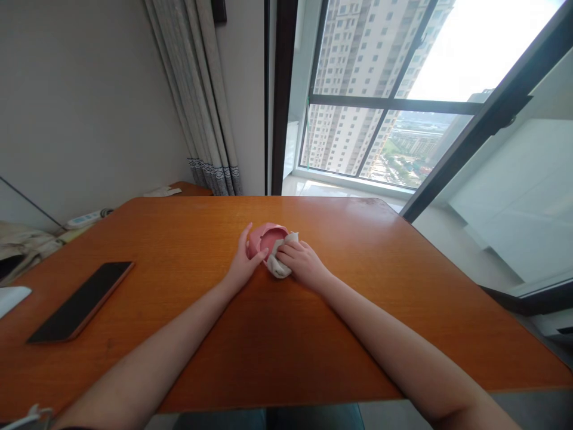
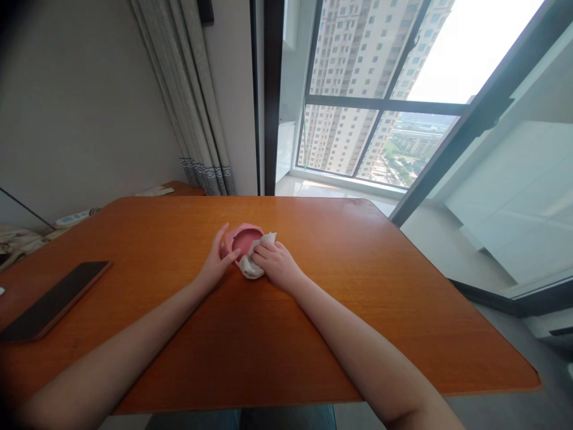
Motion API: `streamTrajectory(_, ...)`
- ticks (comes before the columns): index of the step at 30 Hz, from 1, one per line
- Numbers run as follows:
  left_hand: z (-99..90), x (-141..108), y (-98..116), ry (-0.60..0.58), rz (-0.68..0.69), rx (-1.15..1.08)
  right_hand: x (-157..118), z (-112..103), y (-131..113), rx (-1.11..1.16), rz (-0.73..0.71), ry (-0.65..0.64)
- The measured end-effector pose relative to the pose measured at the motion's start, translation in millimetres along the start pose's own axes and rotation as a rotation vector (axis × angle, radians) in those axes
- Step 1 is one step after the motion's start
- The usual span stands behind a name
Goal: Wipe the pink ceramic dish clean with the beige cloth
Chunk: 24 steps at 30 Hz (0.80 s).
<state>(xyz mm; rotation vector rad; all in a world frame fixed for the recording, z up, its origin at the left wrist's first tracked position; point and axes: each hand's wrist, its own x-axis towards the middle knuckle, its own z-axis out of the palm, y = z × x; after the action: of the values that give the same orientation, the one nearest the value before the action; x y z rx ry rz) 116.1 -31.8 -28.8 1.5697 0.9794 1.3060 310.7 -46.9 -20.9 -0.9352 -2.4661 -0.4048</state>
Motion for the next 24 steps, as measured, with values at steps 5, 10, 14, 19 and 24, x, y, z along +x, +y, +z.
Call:
streamTrajectory(5, 13.7, -9, 0, 0.026, -0.070, -0.017, 0, 6, -3, 0.044, 0.032, -0.026)
streamTrajectory(10, 5.1, -3, -2, 0.035, -0.012, 0.096, 1, 1, -4, 0.050, 0.000, -0.027)
streamTrajectory(14, -9.0, 5, 1, -0.036, 0.044, 0.152, 2, -9, 0, 0.012, -0.062, -0.044)
streamTrajectory(19, -7.7, 4, -2, -0.038, -0.049, 0.008, 2, -8, -1, 0.013, -0.060, -0.066)
streamTrajectory(24, 12.1, -5, 0, -0.086, -0.082, -0.175, 0, 2, -8, 0.029, 0.103, -0.012)
